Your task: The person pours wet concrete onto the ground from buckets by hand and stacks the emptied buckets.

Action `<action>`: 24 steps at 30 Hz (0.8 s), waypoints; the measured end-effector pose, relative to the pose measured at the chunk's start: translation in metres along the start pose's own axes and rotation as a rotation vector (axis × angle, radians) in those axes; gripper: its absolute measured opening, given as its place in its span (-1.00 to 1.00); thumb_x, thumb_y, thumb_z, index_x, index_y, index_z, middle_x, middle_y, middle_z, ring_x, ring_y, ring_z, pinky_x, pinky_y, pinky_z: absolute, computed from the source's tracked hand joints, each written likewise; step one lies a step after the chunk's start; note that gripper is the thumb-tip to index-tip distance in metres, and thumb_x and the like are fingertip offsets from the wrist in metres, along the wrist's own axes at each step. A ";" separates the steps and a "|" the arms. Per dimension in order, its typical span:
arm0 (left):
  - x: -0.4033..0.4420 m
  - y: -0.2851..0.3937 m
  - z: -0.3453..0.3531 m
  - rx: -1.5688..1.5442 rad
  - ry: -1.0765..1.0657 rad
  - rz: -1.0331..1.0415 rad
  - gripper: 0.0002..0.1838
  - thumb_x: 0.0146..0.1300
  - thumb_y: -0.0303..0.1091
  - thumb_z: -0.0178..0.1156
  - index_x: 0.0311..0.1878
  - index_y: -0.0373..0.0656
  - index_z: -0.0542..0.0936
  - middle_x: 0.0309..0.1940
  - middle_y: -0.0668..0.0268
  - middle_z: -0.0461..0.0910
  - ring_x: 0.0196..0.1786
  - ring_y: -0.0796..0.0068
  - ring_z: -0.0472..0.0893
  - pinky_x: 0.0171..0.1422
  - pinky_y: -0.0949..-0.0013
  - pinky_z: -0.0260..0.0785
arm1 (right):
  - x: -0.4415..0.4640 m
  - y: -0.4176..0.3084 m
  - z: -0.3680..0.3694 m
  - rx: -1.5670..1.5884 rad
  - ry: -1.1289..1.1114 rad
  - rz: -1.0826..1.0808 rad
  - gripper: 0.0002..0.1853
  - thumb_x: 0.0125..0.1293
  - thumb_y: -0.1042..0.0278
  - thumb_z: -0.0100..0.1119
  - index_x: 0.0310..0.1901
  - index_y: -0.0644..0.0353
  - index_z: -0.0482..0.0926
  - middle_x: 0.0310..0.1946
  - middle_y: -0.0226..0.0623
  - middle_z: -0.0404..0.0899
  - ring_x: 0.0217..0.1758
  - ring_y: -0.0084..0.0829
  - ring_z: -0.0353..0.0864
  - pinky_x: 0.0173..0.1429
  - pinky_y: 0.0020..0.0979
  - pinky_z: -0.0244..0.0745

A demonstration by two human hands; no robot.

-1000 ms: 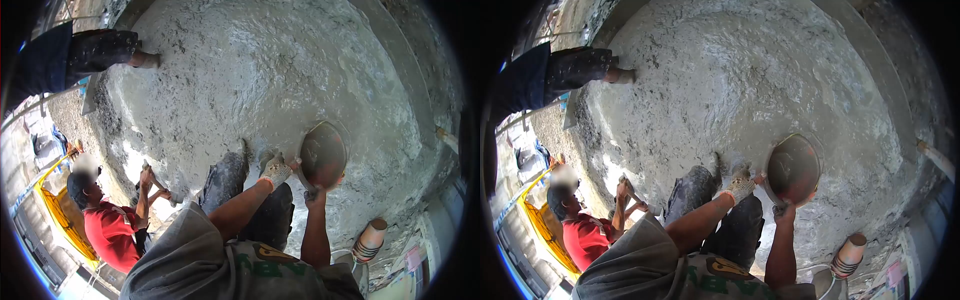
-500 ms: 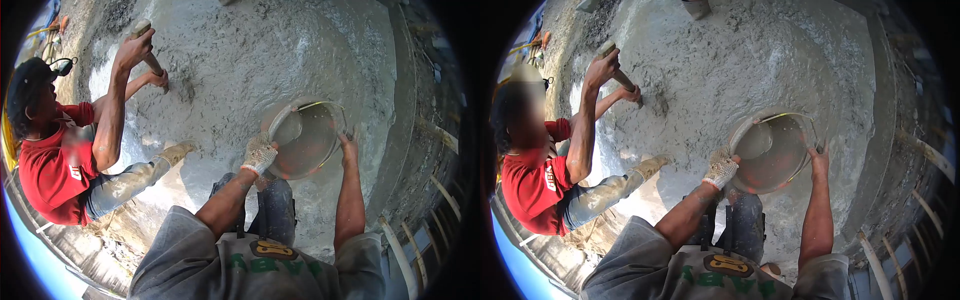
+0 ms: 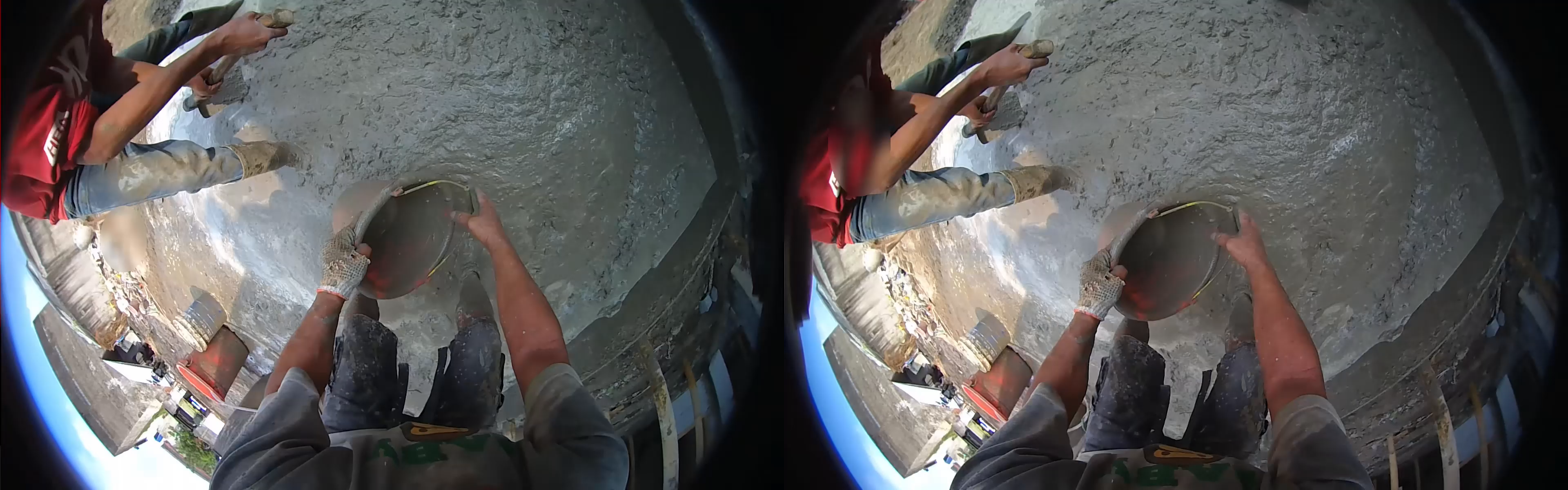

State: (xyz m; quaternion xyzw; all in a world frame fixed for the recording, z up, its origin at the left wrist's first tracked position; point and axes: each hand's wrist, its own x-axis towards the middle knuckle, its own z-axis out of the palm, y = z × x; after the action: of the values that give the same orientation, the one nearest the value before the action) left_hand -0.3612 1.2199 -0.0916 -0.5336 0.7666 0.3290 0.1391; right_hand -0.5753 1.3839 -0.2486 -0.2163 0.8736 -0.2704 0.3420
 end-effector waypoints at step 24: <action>-0.068 -0.288 0.243 -0.188 0.917 -0.860 -0.11 -0.06 -0.20 0.36 0.40 0.03 0.21 0.32 -0.20 0.12 0.40 -0.14 0.11 0.40 0.07 0.12 | -0.033 -0.043 0.321 -0.240 -0.975 -0.582 -0.65 0.28 0.11 0.01 -0.20 0.27 0.58 -0.26 0.04 0.59 -0.12 0.00 0.56 -0.03 -0.18 0.41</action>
State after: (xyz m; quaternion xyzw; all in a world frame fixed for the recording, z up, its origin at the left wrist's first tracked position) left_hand -0.1064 1.3669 -0.3367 -0.8905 0.4332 0.0476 -0.1311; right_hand -0.3154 1.2650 -0.4051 -0.5845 0.5442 -0.1215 0.5895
